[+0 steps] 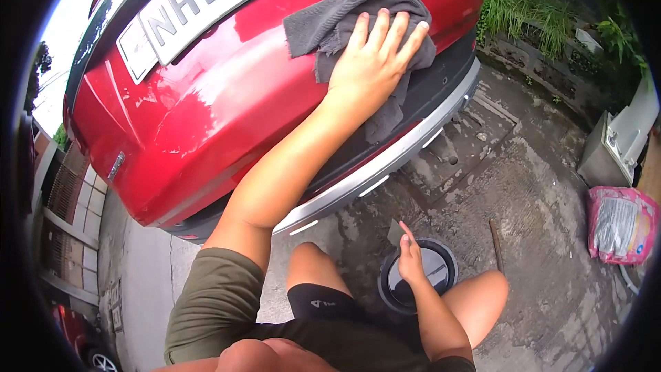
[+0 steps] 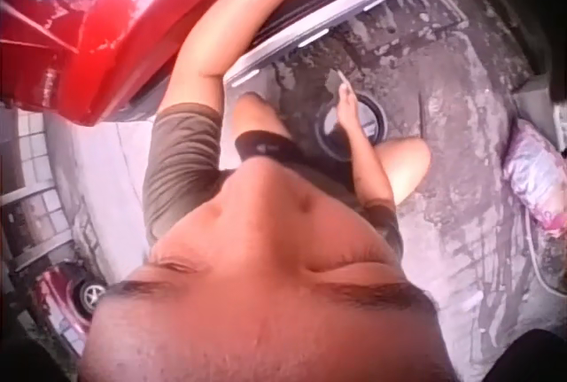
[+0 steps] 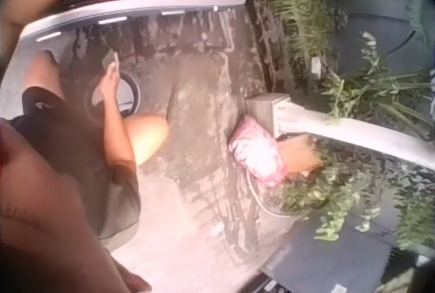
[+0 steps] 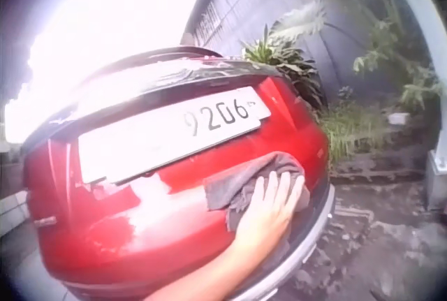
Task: Using a sanding block and water to sand down a section of a red car's rear bumper.
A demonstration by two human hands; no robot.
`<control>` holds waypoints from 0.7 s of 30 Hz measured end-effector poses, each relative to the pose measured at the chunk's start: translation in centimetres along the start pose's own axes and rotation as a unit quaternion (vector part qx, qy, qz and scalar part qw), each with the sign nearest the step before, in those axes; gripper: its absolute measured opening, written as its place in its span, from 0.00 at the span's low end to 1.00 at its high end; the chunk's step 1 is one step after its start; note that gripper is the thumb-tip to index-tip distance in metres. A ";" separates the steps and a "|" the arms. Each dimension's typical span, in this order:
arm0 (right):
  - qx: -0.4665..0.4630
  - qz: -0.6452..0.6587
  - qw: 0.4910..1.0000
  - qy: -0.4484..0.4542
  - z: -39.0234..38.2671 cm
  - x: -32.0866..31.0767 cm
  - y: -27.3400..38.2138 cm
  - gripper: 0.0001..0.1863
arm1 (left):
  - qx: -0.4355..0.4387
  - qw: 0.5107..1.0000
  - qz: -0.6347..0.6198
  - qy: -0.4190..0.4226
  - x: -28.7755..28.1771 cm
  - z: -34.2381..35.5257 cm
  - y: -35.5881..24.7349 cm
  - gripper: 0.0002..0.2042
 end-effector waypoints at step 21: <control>0.090 -0.342 0.889 0.292 -1.8 -2.8 -8.1 0.25 | -0.345 0.937 -0.007 0.049 -14.4 -16.9 12.7 0.50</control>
Point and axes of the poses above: each hand's wrist, its own z-axis towards the middle knuckle, its own x-axis out of the palm, y = z × x, the point moved 7 cm from there along z, towards the middle knuckle, and after that the axes turned 6 degrees about -y, right-handed, at the moved point
